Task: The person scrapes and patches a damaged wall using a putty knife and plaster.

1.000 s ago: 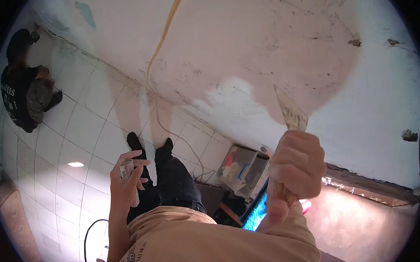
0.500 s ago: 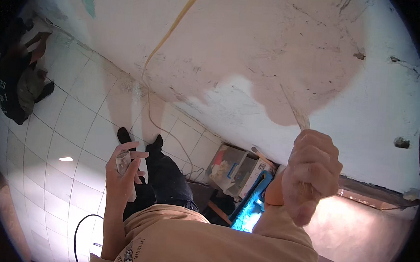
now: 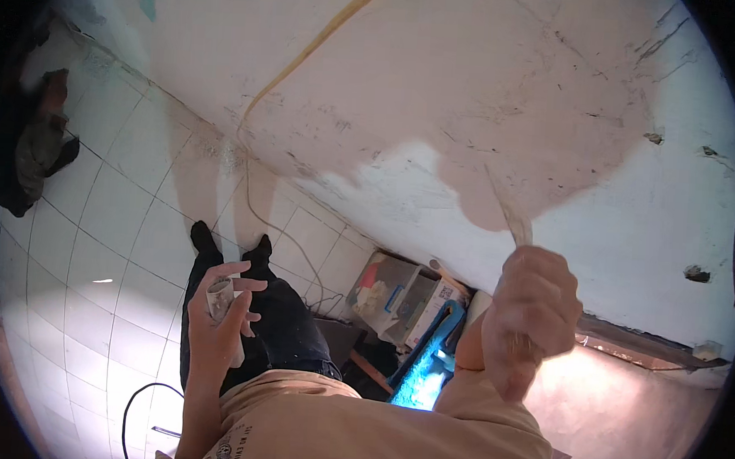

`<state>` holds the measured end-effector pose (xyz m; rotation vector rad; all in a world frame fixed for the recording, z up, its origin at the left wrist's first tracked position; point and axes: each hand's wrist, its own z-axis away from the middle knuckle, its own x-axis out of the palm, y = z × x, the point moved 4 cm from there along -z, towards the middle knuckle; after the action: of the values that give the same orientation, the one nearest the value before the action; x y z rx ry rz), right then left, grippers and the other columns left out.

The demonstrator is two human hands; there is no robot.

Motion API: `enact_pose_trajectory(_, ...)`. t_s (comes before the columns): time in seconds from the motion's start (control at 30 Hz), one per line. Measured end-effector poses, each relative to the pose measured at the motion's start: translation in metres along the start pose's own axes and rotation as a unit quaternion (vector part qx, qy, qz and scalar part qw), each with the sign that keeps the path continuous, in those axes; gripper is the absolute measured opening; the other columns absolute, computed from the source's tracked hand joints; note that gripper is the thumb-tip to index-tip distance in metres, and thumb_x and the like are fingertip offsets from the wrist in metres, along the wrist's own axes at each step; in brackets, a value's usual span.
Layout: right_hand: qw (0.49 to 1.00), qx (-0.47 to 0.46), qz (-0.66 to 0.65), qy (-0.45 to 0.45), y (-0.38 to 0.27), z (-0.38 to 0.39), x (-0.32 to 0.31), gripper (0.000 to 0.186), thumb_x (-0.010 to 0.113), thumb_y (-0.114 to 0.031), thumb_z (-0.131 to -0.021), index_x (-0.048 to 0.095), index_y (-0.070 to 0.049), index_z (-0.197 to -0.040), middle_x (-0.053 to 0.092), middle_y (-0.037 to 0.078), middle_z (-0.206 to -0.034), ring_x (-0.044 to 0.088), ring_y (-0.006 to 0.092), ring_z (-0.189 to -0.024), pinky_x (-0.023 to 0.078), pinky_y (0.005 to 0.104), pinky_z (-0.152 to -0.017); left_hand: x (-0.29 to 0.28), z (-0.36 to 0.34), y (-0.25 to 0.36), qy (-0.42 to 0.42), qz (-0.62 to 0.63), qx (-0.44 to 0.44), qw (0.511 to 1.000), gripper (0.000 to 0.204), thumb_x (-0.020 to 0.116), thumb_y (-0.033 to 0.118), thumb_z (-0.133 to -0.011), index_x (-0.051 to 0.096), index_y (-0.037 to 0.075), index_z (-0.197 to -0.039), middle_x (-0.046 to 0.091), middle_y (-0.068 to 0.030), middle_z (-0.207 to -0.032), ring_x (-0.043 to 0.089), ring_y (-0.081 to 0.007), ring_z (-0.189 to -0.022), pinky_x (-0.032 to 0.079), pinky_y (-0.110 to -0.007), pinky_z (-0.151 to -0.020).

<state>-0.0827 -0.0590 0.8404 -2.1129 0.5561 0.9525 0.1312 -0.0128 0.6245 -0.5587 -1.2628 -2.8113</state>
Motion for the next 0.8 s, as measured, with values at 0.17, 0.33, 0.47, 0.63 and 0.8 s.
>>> enact_pose_trajectory(0.17, 0.919, 0.18, 0.349, 0.014, 0.034, 0.038, 0.004, 0.044, 0.05, -0.039, -0.08, 0.038, -0.009, -0.05, 0.042, 0.005, -0.052, 0.04, 0.0167, -0.043, 0.029, 0.0217, -0.041, 0.013, -0.007, 0.0, -0.014, 0.012, -0.023, 1.0, 0.025, 0.055, 0.008, -0.085, 0.053, 0.002, -0.109, 0.066, -0.0096, -0.087, 0.049, -0.0028, -0.047, 0.047, -0.017, -0.049)
enact_pose_trajectory(0.33, 0.94, 0.242, 0.238, -0.043, 0.025, 0.015, 0.018, 0.037, 0.053, -0.033, -0.08, 0.048, -0.006, -0.055, 0.047, 0.004, -0.058, 0.048, 0.0205, -0.052, 0.038, 0.0268, -0.048, 0.006, -0.004, 0.005, 0.001, 0.014, -0.009, 1.0, 0.024, 0.054, 0.007, -0.085, 0.053, 0.002, -0.108, 0.066, -0.0097, -0.087, 0.052, -0.0033, -0.05, 0.045, -0.016, -0.047)
enact_pose_trajectory(0.47, 0.971, 0.07, 0.217, 0.071, 0.028, 0.021, 0.024, 0.035, 0.056, -0.022, -0.079, 0.046, -0.007, -0.049, 0.044, 0.003, -0.05, 0.048, 0.0212, -0.049, 0.039, 0.0264, -0.046, 0.007, -0.004, 0.008, 0.012, 0.011, -0.007, 1.0, 0.024, 0.054, 0.005, -0.085, 0.053, 0.002, -0.108, 0.065, -0.0097, -0.087, 0.051, -0.0032, -0.05, 0.046, -0.016, -0.047)
enact_pose_trajectory(0.63, 0.939, 0.118, 0.278, -0.165, 0.041, 0.031, 0.02, 0.027, 0.053, -0.01, -0.07, 0.041, -0.008, -0.046, 0.042, 0.003, -0.047, 0.043, 0.0171, -0.041, 0.038, 0.026, -0.045, 0.008, -0.006, 0.011, 0.004, 0.019, 0.005, 1.0, 0.024, 0.054, 0.006, -0.085, 0.053, 0.002, -0.108, 0.065, -0.0099, -0.087, 0.051, -0.0032, -0.049, 0.047, -0.016, -0.049)
enact_pose_trajectory(0.8, 0.993, 0.076, 0.086, -0.025, 0.033, 0.018, 0.024, 0.018, 0.058, -0.018, -0.062, 0.045, -0.012, -0.051, 0.041, 0.001, -0.051, 0.044, 0.0185, -0.045, 0.036, 0.0304, -0.043, 0.009, -0.005, 0.01, 0.013, 0.013, 0.003, 1.0, 0.024, 0.054, 0.006, -0.085, 0.053, 0.001, -0.108, 0.065, -0.0097, -0.086, 0.05, -0.003, -0.048, 0.048, -0.017, -0.049)
